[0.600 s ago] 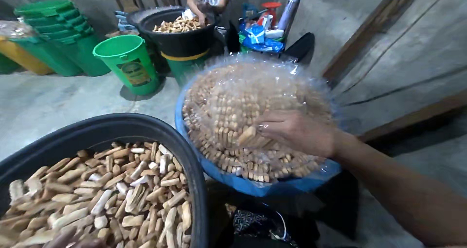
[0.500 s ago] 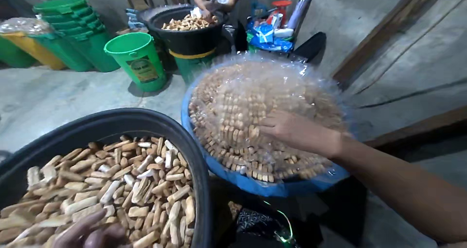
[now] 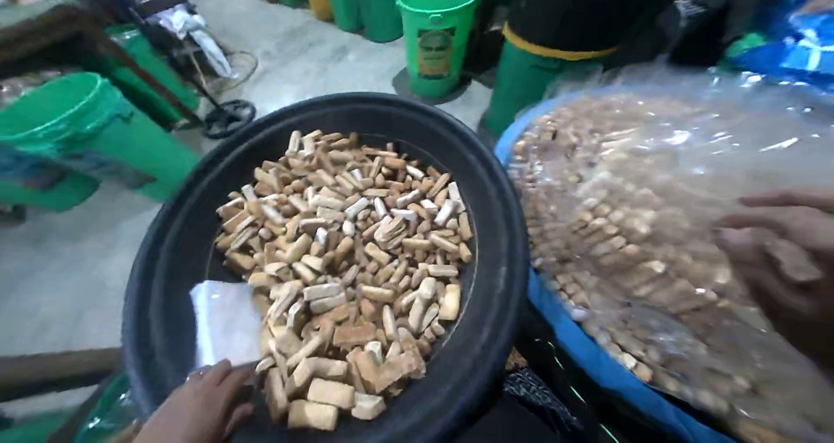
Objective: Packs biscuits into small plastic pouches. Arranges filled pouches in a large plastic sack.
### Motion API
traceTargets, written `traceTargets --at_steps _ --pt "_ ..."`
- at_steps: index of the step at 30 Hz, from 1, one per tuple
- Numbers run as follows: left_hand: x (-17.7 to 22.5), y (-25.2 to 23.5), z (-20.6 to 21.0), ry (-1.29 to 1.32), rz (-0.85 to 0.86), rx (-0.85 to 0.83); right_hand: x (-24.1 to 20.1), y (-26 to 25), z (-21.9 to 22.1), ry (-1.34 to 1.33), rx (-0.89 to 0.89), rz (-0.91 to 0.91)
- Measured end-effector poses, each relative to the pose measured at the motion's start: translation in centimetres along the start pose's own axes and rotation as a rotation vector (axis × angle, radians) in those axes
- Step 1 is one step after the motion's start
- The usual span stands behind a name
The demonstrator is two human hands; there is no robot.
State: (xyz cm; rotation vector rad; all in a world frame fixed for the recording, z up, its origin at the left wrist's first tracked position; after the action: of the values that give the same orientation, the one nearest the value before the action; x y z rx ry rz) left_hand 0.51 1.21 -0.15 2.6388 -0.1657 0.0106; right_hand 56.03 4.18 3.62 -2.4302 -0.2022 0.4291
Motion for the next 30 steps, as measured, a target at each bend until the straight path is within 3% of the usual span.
traceTargets --at_steps 2,4,6,8,10,12,15,19,22,27,30 --pt "-0.9 -0.6 0.7 -0.068 -0.043 0.010 -6.4 -2.4 3.5 -0.143 -0.110 -0.143" --pt "-1.0 -1.4 0.7 -0.142 0.032 0.139 -11.8 -4.3 8.6 -0.226 -0.552 -0.190" --pt "-1.5 -2.4 0.6 -0.207 0.042 0.205 -15.6 -6.0 14.3 -0.127 -1.002 -0.192" --pt "-2.3 -3.1 0.2 -0.245 -0.072 0.106 -17.7 -6.6 19.6 0.031 -1.161 -0.227" --pt "-2.5 -3.4 -0.4 -0.307 -0.120 0.042 -18.8 -6.5 23.5 0.154 -1.181 -0.252" --pt "-2.2 -3.4 -0.7 -0.339 -0.045 0.051 -19.4 -6.2 25.3 0.229 -1.185 -0.285" --pt "-1.7 -2.6 -0.4 -0.331 0.084 0.043 -19.1 -6.6 25.0 0.212 -1.140 -0.337" --pt "-0.5 0.9 0.2 -0.192 0.084 0.147 -18.3 -6.4 24.5 0.256 -1.192 -0.331" --pt "0.9 3.9 0.1 -0.058 0.149 0.327 -20.2 -6.9 23.9 0.047 -1.137 -0.337" --pt "3.6 6.8 0.3 0.106 0.132 0.264 -24.7 -6.5 24.8 -0.376 -1.198 -0.282" --pt "4.2 7.7 1.2 0.093 0.092 0.465 -27.1 -6.7 24.3 -0.498 -1.177 -0.281"
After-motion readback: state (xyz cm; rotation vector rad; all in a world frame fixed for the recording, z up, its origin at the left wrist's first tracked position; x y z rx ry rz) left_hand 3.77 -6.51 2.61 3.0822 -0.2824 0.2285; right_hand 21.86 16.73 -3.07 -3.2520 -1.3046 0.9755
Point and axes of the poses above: each hand's wrist, its own y-axis away from the middle knuckle, its own z-axis out of the palm, x = y × z, the point moved 4 cm from there along -y, towards the middle knuckle, and after that the axes turned 9 degrees about x, right-handed, at the moved point
